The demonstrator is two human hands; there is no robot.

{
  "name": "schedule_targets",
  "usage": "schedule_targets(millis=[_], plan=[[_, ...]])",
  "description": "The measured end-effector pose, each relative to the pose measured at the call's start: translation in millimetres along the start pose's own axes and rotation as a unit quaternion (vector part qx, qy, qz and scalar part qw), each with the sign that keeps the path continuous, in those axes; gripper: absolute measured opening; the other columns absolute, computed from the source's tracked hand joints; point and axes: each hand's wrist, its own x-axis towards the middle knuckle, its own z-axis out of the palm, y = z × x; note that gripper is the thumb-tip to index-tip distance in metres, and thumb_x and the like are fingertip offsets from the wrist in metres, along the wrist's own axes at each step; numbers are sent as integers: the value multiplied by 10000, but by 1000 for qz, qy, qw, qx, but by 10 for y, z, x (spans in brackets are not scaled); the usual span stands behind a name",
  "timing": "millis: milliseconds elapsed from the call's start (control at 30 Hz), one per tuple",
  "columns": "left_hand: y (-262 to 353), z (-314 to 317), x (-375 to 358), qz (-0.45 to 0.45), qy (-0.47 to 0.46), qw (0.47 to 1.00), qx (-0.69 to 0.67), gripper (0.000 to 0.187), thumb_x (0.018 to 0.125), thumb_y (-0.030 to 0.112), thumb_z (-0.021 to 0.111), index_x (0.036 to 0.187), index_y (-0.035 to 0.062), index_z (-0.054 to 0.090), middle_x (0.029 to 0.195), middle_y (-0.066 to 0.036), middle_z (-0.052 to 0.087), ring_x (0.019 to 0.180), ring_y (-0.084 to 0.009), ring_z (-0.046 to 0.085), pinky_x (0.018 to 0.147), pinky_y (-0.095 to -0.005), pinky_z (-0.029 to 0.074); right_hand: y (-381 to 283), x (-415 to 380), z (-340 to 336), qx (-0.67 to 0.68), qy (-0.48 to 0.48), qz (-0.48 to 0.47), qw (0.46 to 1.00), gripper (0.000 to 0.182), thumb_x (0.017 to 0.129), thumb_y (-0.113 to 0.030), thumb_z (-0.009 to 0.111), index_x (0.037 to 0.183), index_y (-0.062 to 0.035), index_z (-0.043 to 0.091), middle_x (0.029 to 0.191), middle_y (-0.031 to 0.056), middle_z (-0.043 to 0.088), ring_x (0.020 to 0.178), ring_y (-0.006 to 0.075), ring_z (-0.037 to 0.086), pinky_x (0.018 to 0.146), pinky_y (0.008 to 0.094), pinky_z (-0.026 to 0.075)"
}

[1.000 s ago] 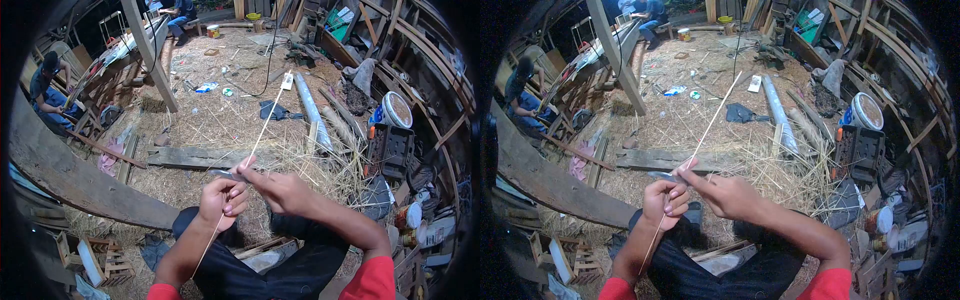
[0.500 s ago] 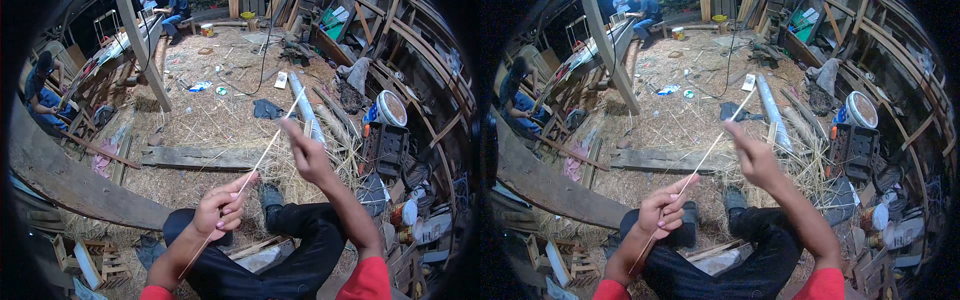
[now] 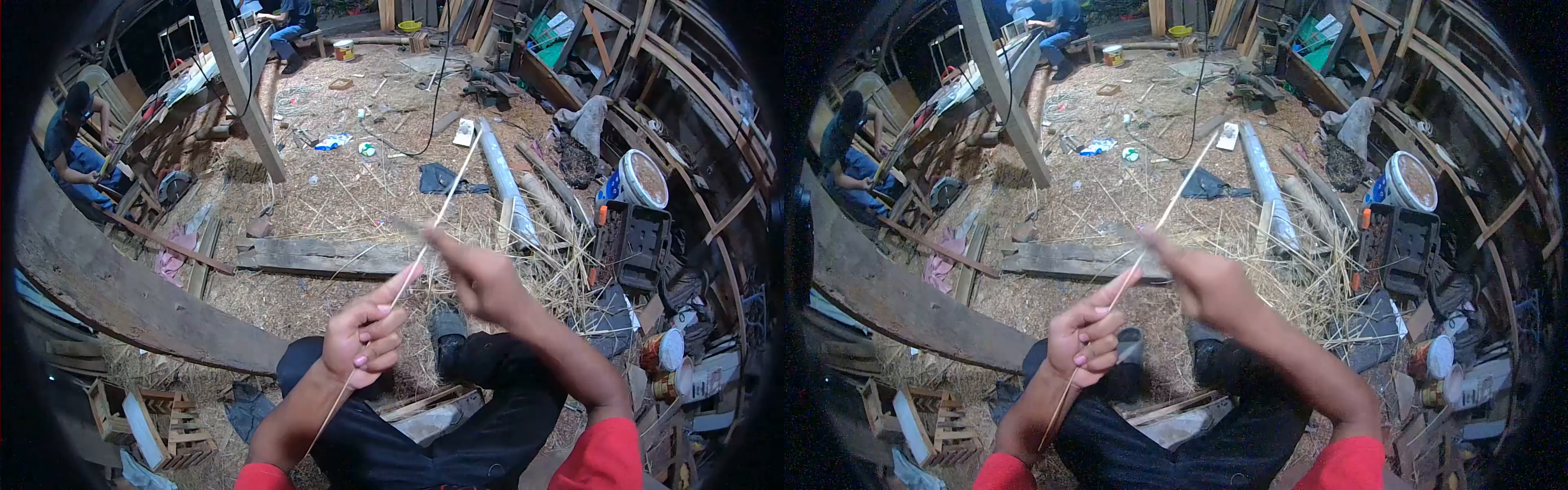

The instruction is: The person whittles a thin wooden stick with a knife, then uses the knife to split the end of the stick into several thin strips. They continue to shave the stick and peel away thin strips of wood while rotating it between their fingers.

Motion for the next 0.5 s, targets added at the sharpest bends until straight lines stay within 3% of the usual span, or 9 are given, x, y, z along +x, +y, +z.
schedule_targets(millis=[33,67,200,300,333,433,467,500], plan=[[-10,33,-16,-5,-25,1000,13,595,954,81,325,1533,98,185,573,43,304,364,-51,273,342,-184,267,98,61,-68,17,38,31,999,597,861,-65,591,1431,-179,454,770,138,629,609,311,618,563,412,504],[-19,60,-39,-14,-12,999,26,600,942,71,327,1529,100,206,577,44,297,367,-52,263,347,-187,269,126,76,-179,2,22,63,998,585,852,-44,580,1416,-146,468,830,168,651,649,324,637,604,409,522],[41,88,14,2,40,997,60,562,956,104,340,1511,162,269,579,53,301,365,-50,264,341,-195,251,-91,-67,35,76,-36,-64,994,616,847,-62,592,1437,-150,438,826,167,650,637,312,639,591,396,524],[29,-20,33,7,97,995,-24,470,963,113,331,1425,164,397,576,56,302,358,-50,269,327,-195,237,-181,-38,98,13,-95,-82,992,642,839,-63,595,1449,-153,420,802,155,640,628,304,638,577,394,518],[40,-12,31,8,71,997,2,465,965,114,329,1421,168,401,574,56,303,358,-50,268,328,-194,237,-129,13,109,57,-40,-85,994,641,839,-57,584,1451,-146,418,739,141,616,616,296,633,562,399,512],[60,11,15,12,19,998,62,458,972,116,321,1417,179,408,570,56,304,357,-48,266,331,-190,237,-93,55,13,73,-18,-24,997,646,815,24,584,1434,-82,436,752,124,617,617,244,630,584,331,510],[56,38,7,8,20,997,73,460,974,117,317,1421,182,404,568,55,303,357,-48,265,331,-189,237,-57,58,-10,32,-12,3,999,633,824,29,572,1433,-79,438,755,133,624,607,239,630,576,337,505],[49,52,9,3,19,996,84,463,976,117,313,1426,186,401,567,55,303,357,-47,264,332,-188,236,-50,25,19,42,-19,-29,998,633,838,-13,574,1445,-108,423,731,125,614,600,254,626,561,359,500]])
